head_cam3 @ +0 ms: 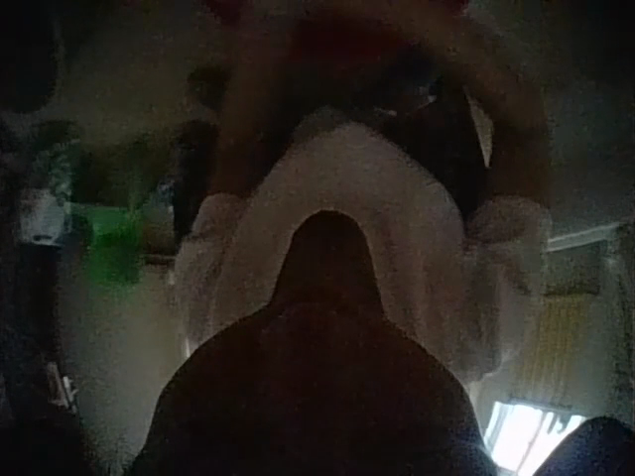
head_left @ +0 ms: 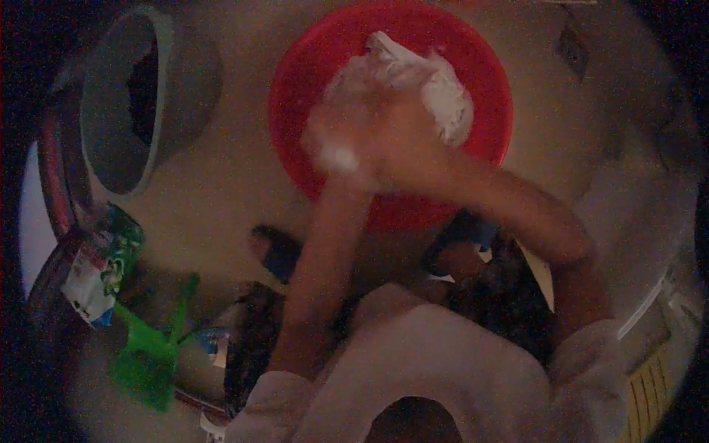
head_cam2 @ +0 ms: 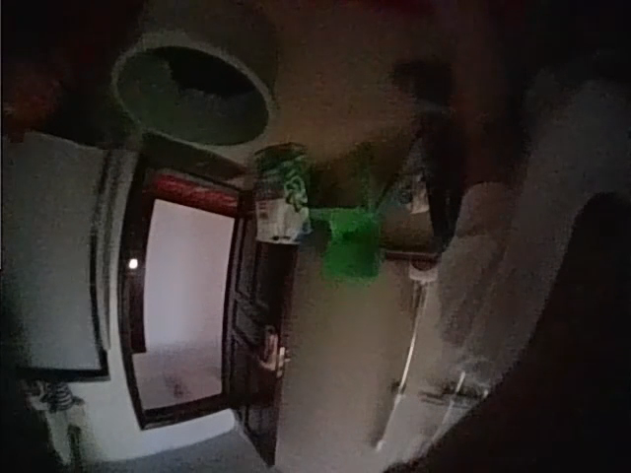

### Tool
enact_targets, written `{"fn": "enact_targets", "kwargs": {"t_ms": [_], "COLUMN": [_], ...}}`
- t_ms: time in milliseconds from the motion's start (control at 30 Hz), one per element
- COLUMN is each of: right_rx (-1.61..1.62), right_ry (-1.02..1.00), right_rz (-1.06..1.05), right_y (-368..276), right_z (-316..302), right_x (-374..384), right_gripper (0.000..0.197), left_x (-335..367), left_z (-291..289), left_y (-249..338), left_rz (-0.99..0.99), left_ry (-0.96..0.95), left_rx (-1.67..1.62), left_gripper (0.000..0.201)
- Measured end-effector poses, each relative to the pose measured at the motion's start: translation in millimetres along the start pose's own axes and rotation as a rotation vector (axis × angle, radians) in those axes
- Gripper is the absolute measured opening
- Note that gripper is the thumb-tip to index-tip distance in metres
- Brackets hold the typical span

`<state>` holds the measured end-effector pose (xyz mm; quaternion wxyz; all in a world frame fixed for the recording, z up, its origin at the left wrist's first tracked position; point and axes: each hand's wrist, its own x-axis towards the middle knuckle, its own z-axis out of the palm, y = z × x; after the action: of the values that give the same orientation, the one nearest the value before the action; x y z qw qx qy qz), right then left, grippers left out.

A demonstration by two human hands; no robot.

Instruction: The person washes laundry in a basin, repeatedly scrubbing, lathering, and stretching the soapy cloth by hand.

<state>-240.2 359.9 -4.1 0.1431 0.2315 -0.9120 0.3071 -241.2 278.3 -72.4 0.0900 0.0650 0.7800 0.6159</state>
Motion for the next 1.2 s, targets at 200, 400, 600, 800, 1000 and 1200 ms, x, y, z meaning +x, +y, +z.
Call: {"fn": "enact_targets", "kwargs": {"t_ms": [200, 400, 600, 800, 1000, 1200], "right_rx": [-0.034, 0.112, -0.280, 0.049, 0.987, 0.766], "right_ry": [0.084, 0.023, -0.150, 0.062, -0.090, 0.047], "right_rz": [0.253, 0.440, 0.120, 0.314, 0.816, 0.690], "right_y": [44.2, 38.2, -15.0, 16.2, 44.9, 68.3], "right_z": [16.5, -20.4, -27.1, 21.3, -21.3, -50.8], "right_x": [-25.2, 8.4, 5.7, 14.5, 32.5, 4.0], "right_gripper": [0.018, 0.017, 0.011, 0.016, 0.022, 0.029], "left_x": [-12.6, -20.2, -28.6, -32.8, -12.8, -11.7], "left_z": [18.2, 25.2, 19.5, -2.2, -47.0, -61.2], "left_y": [-2.8, 16.8, 24.3, -12.6, 75.5, 51.7], "left_rz": [-0.029, 0.017, 0.030, -0.059, -0.405, -0.199], "left_ry": [-0.034, -0.039, -0.054, -0.113, -0.099, 0.008], "left_rx": [-0.119, -0.008, 0.089, 0.099, -0.848, -0.390], "left_gripper": [0.033, 0.036, 0.038, 0.041, 0.044, 0.041]}}
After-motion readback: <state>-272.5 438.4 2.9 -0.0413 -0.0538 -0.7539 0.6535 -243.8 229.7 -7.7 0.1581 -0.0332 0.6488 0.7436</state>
